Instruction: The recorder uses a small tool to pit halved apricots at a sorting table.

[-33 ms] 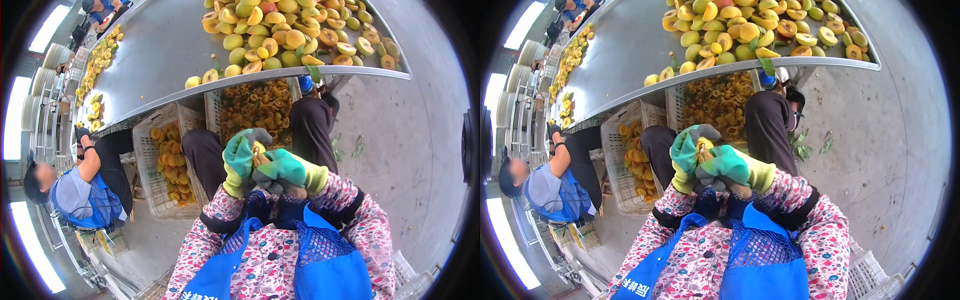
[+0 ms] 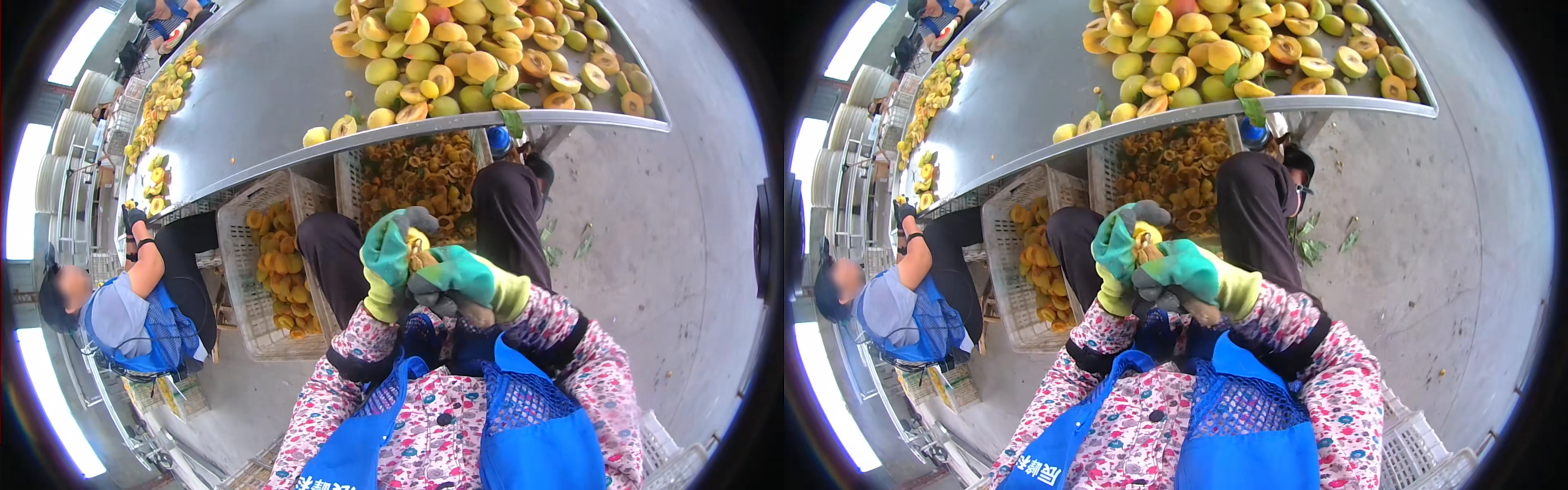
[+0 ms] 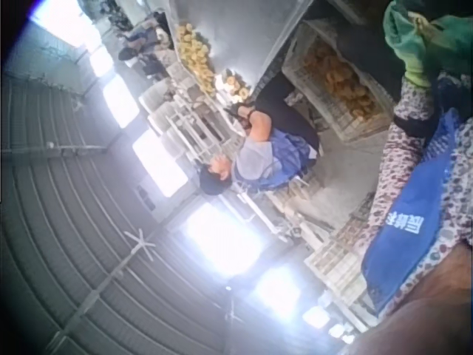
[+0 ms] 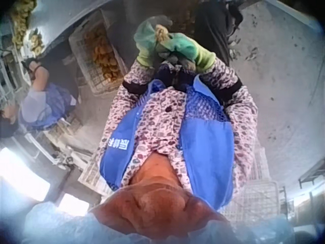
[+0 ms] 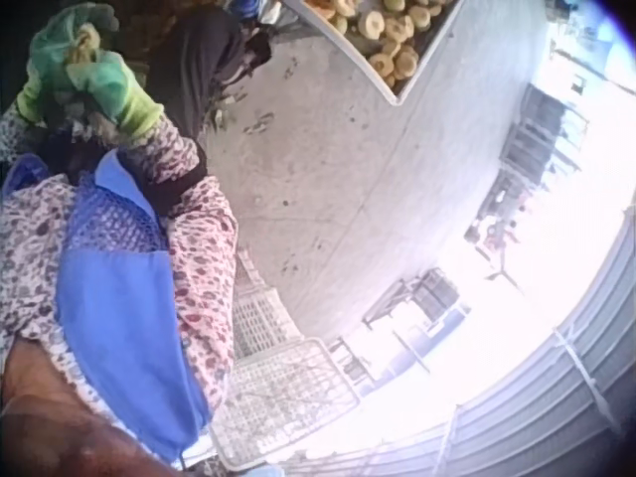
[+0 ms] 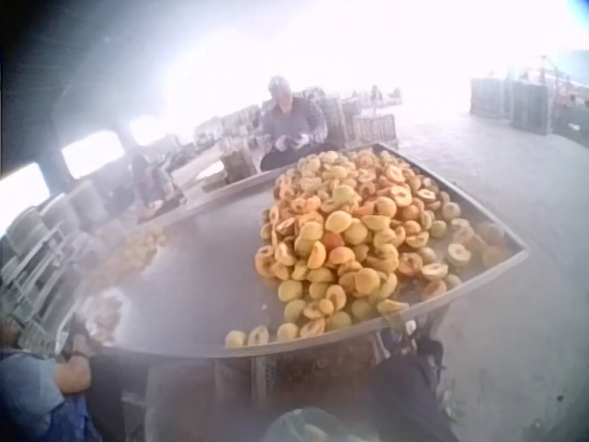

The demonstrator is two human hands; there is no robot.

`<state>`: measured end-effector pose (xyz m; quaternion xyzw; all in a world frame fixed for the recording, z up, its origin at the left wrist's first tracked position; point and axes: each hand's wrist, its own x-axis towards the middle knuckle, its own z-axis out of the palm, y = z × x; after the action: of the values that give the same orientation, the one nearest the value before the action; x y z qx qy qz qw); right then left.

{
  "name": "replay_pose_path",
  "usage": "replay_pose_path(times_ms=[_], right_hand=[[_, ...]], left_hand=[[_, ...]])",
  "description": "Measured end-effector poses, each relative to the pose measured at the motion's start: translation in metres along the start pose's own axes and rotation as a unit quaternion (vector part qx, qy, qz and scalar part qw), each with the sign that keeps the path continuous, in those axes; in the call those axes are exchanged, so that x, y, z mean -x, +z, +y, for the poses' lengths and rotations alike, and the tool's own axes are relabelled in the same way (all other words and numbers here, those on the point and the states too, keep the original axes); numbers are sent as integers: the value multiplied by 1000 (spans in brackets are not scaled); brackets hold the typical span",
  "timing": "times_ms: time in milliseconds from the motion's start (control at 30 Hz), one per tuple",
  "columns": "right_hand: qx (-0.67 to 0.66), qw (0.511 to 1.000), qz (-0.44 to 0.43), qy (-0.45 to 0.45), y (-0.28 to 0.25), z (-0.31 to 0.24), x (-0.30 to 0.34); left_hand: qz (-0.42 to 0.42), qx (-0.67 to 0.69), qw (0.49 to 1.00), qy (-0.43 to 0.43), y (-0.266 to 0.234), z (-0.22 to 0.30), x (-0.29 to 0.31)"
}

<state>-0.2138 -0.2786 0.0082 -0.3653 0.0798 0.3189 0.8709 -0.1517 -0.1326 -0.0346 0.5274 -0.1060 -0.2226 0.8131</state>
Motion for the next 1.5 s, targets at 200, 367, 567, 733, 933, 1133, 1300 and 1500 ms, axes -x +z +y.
replay_pose_path(times_ms=[200, 367, 567, 733, 933, 1133, 1300, 1500], right_hand=[[-131, 985, -45, -98, 14, -17, -13], [343, 913, 198, -95, -41, -9, -47], [52, 978, 171, -106, -48, -33, -54], [-95, 975, 150, -130, -61, -35, -54], [86, 962, 251, -65, -79, -18, -65], [37, 942, 315, -113, -87, -18, -74], [99, 953, 281, -63, -78, -33, -61], [135, 928, 279, -207, -57, -50, -42]], left_hand=[[111, -5, 992, 66, 0, 33, -17], [157, -266, 929, 201, -57, 58, -18], [311, -721, 599, 159, -183, 90, 14], [217, -680, 655, 247, -106, 100, -64], [117, -643, 733, 191, -22, 54, -226], [61, -754, 654, -3, -7, 33, -314], [101, -512, 848, 92, -14, 44, -296], [-74, 33, 991, -106, -5, 86, -182]])
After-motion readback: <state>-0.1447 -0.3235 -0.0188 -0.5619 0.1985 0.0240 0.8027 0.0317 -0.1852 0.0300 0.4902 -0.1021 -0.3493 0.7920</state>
